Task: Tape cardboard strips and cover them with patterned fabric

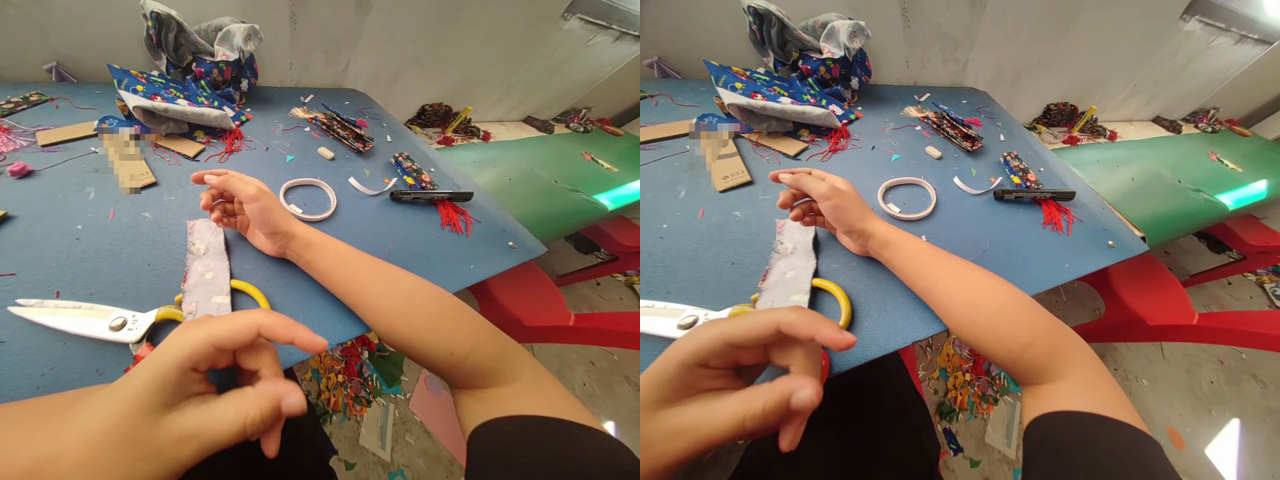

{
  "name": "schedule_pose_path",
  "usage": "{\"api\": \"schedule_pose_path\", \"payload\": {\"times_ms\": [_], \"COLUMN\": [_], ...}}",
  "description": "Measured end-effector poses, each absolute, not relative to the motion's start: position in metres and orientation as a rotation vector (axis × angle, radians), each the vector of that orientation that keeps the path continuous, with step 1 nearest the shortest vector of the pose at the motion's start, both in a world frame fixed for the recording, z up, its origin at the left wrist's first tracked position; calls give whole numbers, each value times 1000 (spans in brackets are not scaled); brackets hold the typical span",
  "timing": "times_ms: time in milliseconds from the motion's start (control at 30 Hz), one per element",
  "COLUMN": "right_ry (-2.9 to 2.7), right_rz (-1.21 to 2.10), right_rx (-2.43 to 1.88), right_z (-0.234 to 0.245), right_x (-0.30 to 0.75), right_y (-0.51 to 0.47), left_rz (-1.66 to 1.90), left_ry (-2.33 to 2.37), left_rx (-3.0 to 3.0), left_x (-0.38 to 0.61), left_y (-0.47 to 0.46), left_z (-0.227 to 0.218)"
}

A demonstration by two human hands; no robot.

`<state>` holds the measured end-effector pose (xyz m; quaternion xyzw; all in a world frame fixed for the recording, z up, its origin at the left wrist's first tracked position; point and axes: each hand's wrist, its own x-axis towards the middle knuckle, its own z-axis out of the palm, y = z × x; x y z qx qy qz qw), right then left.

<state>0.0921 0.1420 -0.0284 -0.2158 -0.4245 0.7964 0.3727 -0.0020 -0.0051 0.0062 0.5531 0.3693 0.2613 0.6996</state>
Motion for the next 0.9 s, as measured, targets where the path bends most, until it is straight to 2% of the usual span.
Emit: {"api": "schedule_pose_path", "payload": {"times_ms": [167,400,767,900], "right_ry": [-1105,-1122,-1232,-1222], "right_rz": [2029,2018,1984,1991], "right_rx": [-561,-557,-566,-582], "right_z": [-28,-26,-28,-27], "right_x": [92,94,94,95], "right_y": [141,139,145,143], "left_rz": [568,499,420,403], "left_ry": [818,847,1054,980], "left_rx": [1387,847,951,980], "left_x": [-6,2,0,-3], "left_y": [-10,4,0,-6], "left_z": [2,4,4,8]}}
